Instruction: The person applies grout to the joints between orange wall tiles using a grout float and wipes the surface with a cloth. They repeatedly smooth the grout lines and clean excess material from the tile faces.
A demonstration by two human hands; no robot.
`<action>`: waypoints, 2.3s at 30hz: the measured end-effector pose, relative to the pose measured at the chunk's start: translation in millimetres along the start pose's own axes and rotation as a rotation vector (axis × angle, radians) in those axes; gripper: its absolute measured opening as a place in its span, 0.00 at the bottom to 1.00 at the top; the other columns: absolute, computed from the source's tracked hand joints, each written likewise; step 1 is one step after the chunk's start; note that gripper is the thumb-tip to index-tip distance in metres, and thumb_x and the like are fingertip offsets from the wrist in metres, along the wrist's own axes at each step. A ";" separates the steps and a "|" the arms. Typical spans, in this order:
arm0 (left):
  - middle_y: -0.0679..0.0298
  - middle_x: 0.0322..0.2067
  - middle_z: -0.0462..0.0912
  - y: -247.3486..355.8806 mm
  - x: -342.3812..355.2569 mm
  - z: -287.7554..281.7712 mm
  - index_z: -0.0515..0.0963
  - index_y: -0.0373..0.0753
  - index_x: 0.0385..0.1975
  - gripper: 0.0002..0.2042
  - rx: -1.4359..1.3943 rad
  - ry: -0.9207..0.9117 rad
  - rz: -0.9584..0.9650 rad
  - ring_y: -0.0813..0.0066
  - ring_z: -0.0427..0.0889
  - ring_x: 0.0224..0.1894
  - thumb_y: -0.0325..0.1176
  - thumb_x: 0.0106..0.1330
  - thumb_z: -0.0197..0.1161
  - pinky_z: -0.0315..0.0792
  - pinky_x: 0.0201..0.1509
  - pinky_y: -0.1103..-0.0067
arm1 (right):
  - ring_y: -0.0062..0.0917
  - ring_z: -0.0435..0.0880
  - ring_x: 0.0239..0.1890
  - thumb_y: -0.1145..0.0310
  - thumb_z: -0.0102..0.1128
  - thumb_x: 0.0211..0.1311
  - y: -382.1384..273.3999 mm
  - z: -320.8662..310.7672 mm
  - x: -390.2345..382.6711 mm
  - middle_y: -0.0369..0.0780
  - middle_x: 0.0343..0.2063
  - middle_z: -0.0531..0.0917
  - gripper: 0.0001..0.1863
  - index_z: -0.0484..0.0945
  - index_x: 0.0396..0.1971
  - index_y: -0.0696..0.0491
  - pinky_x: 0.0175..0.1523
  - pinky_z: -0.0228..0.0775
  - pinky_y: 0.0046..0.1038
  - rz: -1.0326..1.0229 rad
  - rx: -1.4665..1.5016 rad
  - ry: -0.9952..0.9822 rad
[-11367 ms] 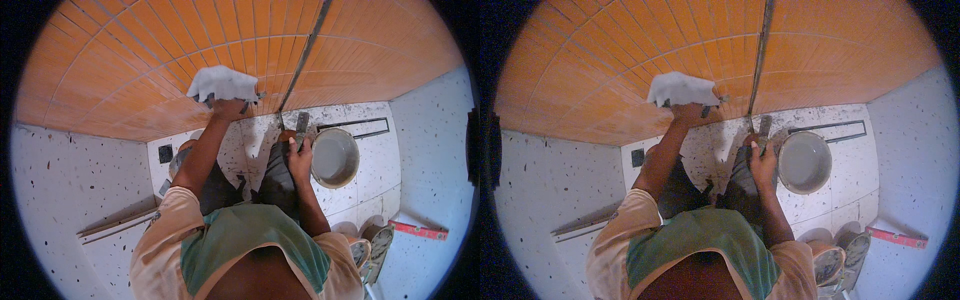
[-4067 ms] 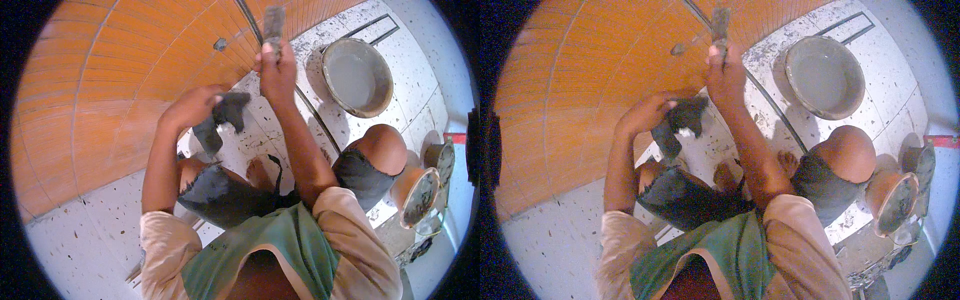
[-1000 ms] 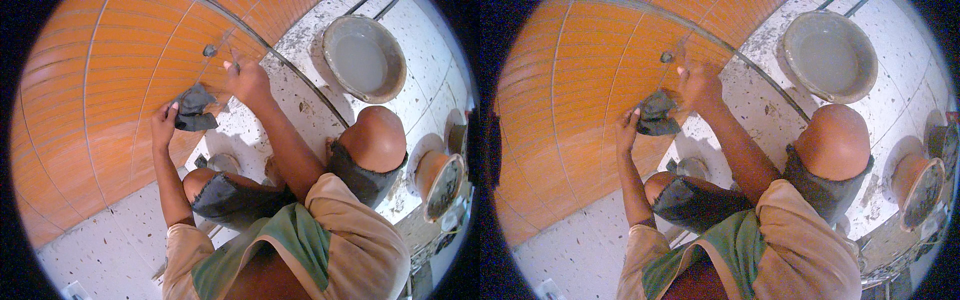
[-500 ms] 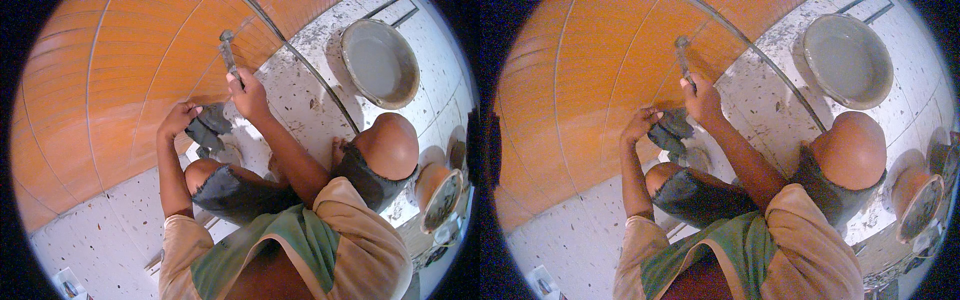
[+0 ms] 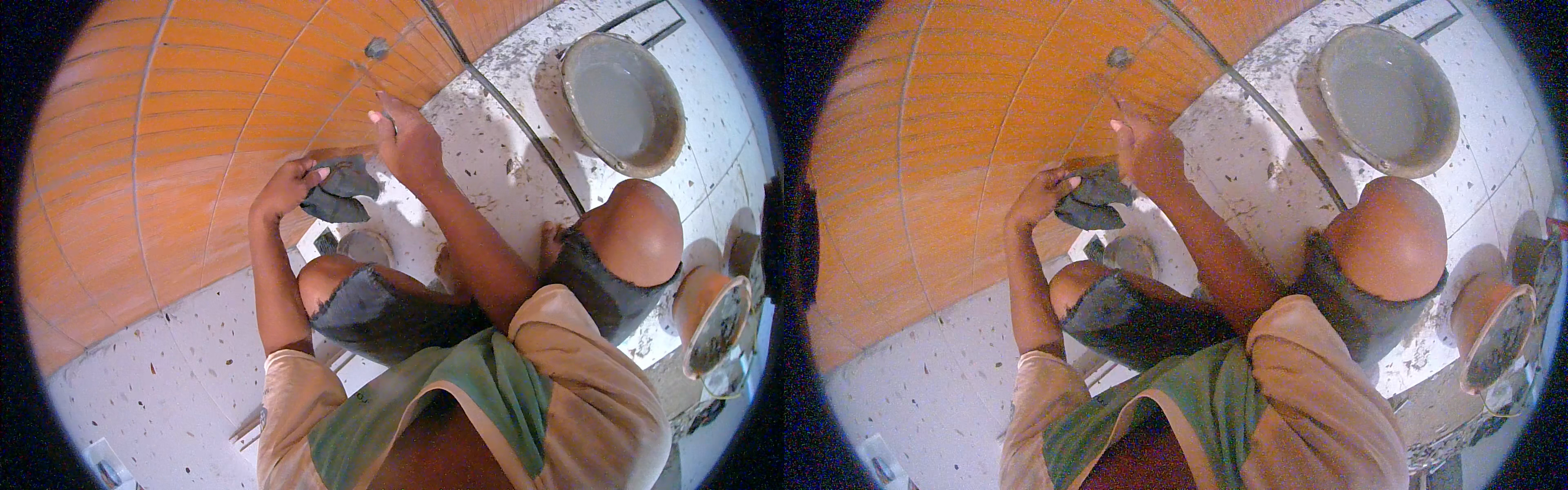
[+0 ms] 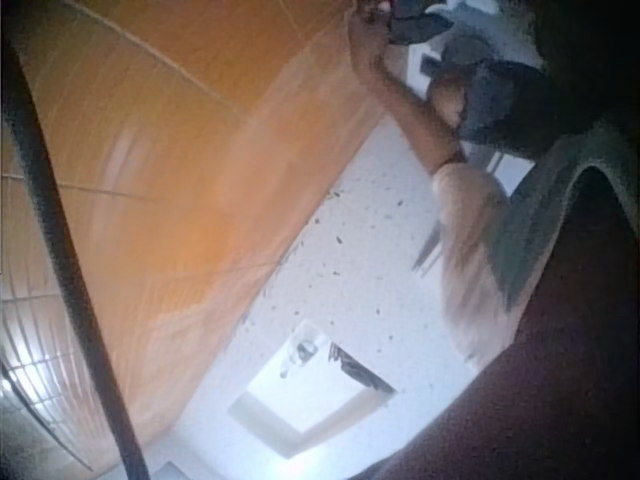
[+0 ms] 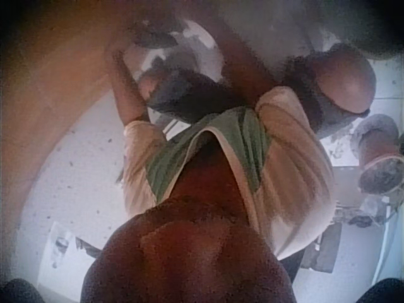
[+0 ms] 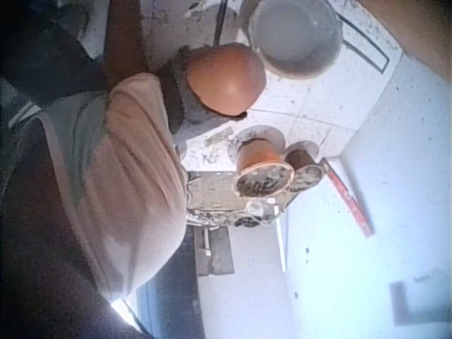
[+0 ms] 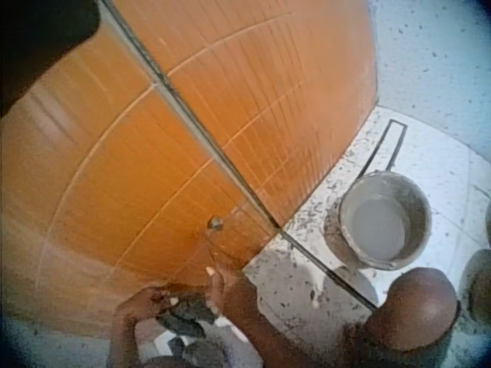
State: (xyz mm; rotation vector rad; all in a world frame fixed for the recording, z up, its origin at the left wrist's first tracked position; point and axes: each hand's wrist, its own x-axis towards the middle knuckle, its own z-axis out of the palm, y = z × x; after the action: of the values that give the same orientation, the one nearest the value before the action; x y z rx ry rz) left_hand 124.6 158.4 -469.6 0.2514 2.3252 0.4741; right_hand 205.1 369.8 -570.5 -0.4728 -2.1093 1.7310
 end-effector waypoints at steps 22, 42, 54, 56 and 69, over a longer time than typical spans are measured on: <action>0.67 0.30 0.81 7.1 -0.3 -0.7 0.81 0.32 0.39 0.13 0.037 0.004 0.027 0.78 0.76 0.33 0.38 0.71 0.62 0.72 0.39 0.75 | 0.47 0.84 0.43 0.60 0.59 0.67 11.0 -8.2 -1.2 0.52 0.40 0.84 0.20 0.79 0.53 0.55 0.48 0.76 0.42 0.046 -0.120 -0.013; 0.69 0.27 0.80 17.6 -1.0 0.4 0.80 0.29 0.38 0.14 -0.005 -0.004 0.023 0.80 0.74 0.29 0.38 0.71 0.62 0.72 0.35 0.76 | 0.41 0.86 0.37 0.59 0.62 0.66 53.1 5.2 4.8 0.50 0.35 0.85 0.19 0.81 0.51 0.54 0.43 0.76 0.35 -0.018 0.108 0.185; 0.69 0.25 0.77 10.9 9.0 -0.1 0.80 0.31 0.35 0.15 0.005 -0.017 0.012 0.79 0.71 0.28 0.40 0.70 0.64 0.70 0.34 0.76 | 0.45 0.85 0.38 0.61 0.61 0.66 52.5 -8.9 11.1 0.51 0.36 0.85 0.18 0.81 0.52 0.53 0.42 0.76 0.39 0.011 -0.046 0.091; 0.69 0.24 0.76 4.6 10.5 2.3 0.80 0.31 0.35 0.15 -0.038 -0.017 0.007 0.79 0.71 0.28 0.41 0.70 0.64 0.69 0.33 0.77 | 0.46 0.85 0.38 0.62 0.61 0.66 55.2 -10.6 -2.7 0.51 0.35 0.84 0.17 0.81 0.52 0.52 0.42 0.76 0.39 0.145 -0.134 -0.002; 0.68 0.31 0.84 -10.5 9.5 -3.9 0.82 0.34 0.42 0.14 0.044 -0.063 0.028 0.78 0.77 0.33 0.41 0.72 0.61 0.74 0.40 0.76 | 0.33 0.83 0.31 0.61 0.64 0.65 53.1 24.8 -15.8 0.47 0.31 0.84 0.18 0.81 0.50 0.55 0.38 0.74 0.31 0.004 0.075 -0.021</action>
State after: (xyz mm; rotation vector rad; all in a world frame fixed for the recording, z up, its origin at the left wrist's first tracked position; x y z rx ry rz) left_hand 114.7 150.8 -477.3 0.3163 2.2750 0.4236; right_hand 208.2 351.0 -628.1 -0.4393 -2.0506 1.8174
